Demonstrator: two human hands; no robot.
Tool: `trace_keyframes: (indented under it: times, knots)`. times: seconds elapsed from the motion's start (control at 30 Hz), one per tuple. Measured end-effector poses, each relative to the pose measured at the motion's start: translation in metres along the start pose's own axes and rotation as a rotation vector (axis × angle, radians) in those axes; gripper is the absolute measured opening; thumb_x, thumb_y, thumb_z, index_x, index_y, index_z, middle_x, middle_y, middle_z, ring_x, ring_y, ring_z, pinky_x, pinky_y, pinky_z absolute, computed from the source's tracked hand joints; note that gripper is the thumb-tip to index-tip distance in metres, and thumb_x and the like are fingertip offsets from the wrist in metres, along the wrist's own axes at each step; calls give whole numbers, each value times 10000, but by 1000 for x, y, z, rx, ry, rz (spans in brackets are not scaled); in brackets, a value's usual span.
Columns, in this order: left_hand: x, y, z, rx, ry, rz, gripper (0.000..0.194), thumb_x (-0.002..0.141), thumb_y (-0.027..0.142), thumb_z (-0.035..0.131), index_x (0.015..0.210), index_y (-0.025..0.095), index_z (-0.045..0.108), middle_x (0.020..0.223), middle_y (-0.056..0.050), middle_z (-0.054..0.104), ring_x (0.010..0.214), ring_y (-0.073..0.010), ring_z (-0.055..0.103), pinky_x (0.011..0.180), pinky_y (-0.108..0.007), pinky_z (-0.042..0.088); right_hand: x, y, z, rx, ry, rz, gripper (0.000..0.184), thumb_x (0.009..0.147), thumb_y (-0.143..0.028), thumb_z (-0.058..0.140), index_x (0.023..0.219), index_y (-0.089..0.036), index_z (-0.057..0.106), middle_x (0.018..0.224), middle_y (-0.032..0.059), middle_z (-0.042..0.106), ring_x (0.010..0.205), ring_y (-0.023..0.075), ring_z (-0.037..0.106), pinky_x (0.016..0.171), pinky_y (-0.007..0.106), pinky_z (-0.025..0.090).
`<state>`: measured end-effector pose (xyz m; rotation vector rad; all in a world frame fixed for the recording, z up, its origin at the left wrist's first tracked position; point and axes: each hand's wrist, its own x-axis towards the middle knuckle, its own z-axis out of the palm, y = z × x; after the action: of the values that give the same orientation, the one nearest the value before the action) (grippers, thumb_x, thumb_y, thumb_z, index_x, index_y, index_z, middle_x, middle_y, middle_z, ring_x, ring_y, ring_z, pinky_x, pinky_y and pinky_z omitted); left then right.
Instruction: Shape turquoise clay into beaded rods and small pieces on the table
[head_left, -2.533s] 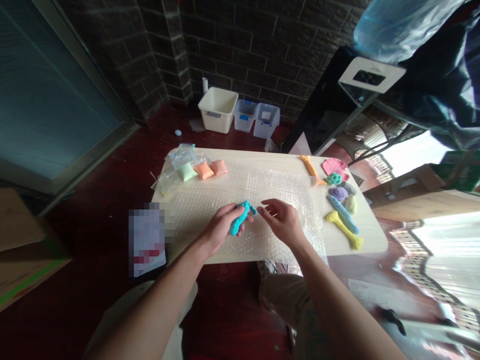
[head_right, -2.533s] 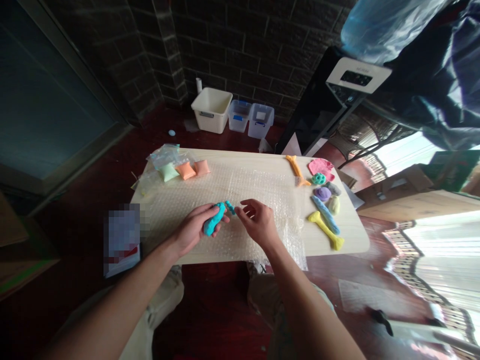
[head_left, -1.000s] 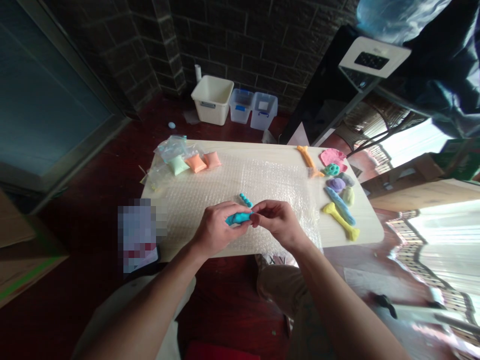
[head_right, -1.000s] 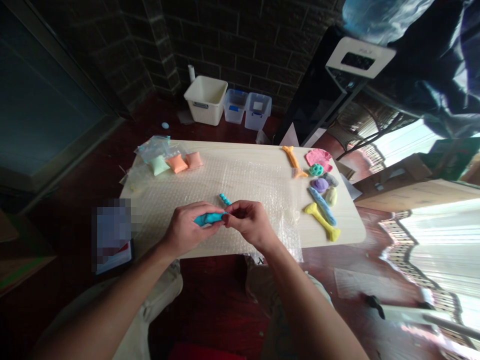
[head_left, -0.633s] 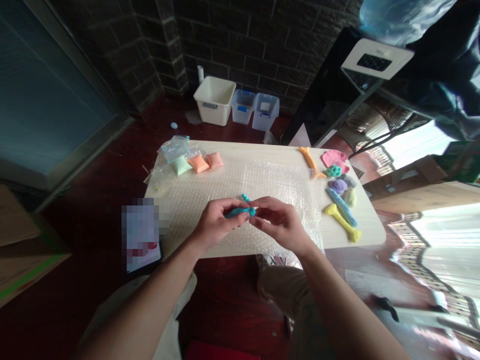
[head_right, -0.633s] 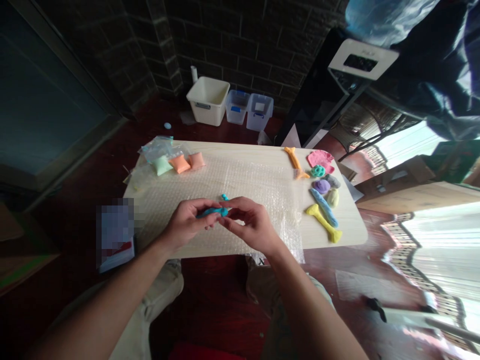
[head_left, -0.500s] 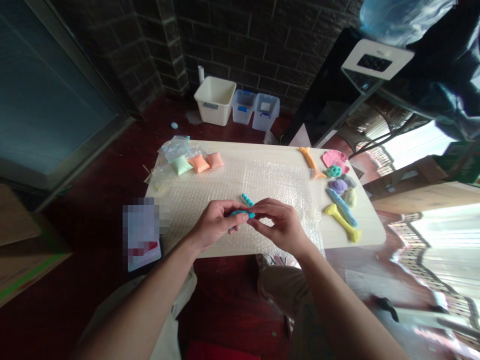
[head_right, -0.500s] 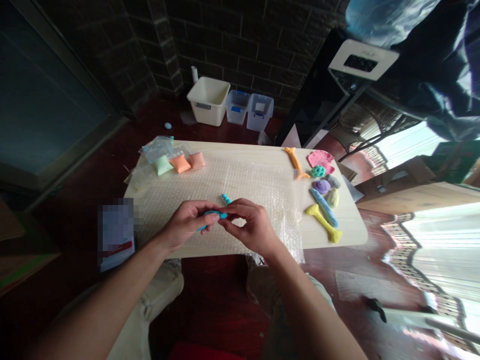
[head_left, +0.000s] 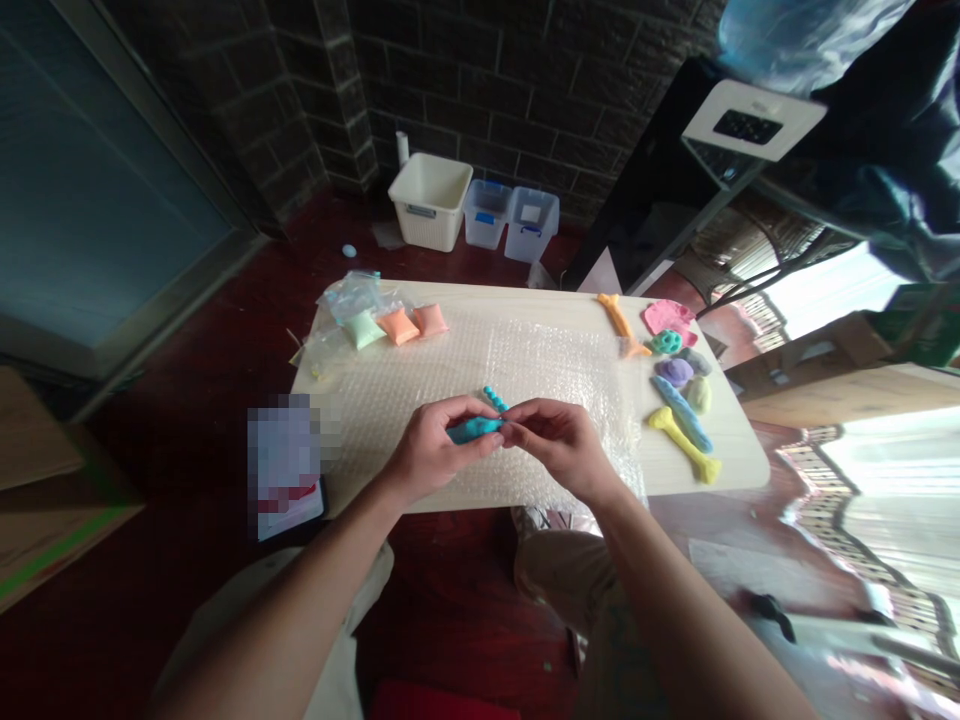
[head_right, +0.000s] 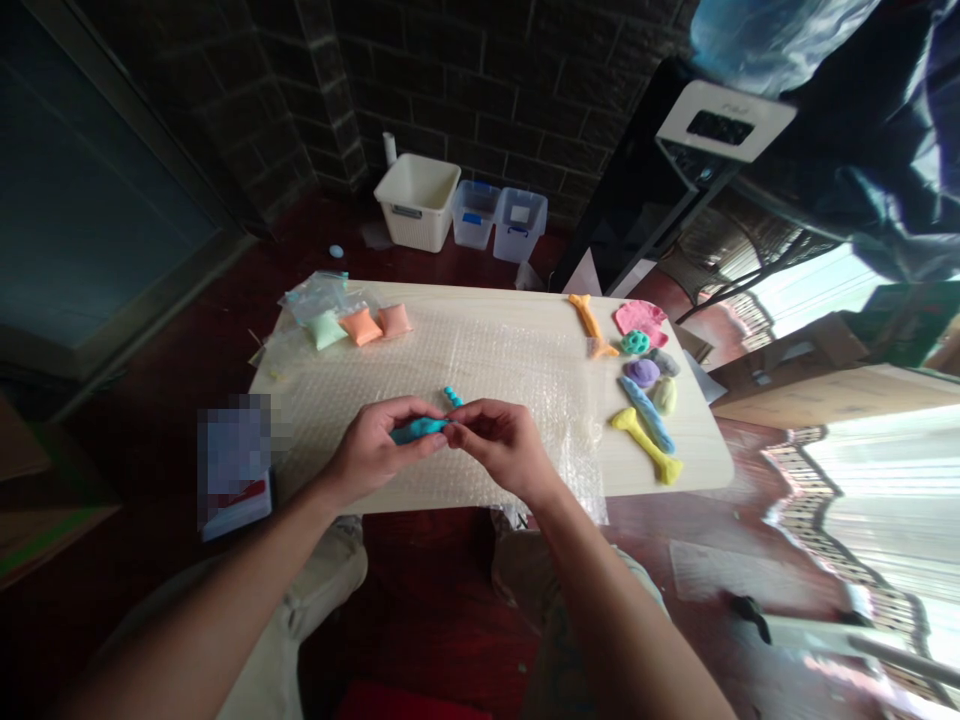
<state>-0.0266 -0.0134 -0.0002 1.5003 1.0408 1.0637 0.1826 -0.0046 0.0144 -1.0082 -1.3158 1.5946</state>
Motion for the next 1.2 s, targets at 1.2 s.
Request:
trace_keyframes:
  times: [1.2]
  knots:
    - [-36, 15, -1, 521, -74, 399, 440, 893, 246, 791, 1312, 170, 679, 1183, -143, 795, 1107, -285, 755, 955, -408, 577, -47, -15, 27, -343, 50, -31, 455, 787, -497, 875, 1066, -149, 782, 941, 96, 804, 839, 222, 754, 830, 400, 619]
